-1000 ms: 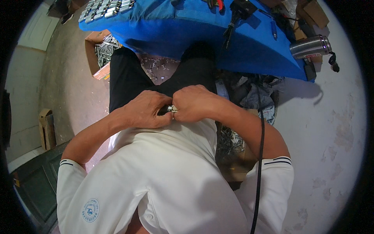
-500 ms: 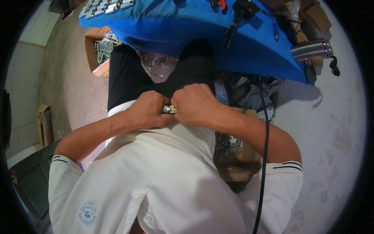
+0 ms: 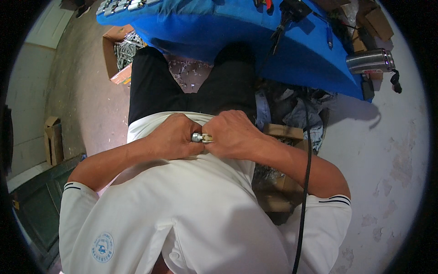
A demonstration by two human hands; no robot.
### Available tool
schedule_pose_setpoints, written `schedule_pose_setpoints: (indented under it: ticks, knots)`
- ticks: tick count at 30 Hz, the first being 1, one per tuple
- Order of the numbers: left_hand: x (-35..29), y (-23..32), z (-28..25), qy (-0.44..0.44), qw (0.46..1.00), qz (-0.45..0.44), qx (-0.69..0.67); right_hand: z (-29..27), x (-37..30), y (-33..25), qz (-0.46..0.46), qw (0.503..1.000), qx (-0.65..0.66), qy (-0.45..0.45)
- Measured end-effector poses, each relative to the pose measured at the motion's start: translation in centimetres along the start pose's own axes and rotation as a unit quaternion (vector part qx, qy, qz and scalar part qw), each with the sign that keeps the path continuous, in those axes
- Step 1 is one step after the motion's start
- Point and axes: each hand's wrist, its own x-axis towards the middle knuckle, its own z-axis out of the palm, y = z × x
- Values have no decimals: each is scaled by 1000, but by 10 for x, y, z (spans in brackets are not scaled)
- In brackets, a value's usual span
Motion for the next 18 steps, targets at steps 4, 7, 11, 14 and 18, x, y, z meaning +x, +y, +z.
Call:
schedule_pose_setpoints:
  ticks: [4,7,11,14,18]
  knots:
    - [-1,0,0,-14,1000,-12,-11,2,-2,0,2,1000,20,3]
    - [2,-1,5,24,999,-8,-25,-11,-1,-7,27,998,-55,-24]
    - [8,1,10,69,997,-30,15,4,-13,-8,20,973,-183,139]
    - [13,4,12,98,993,-47,42,6,-12,-13,50,961,-223,158]
    - [12,3,16,139,989,-23,38,13,-8,3,4,970,-149,193]
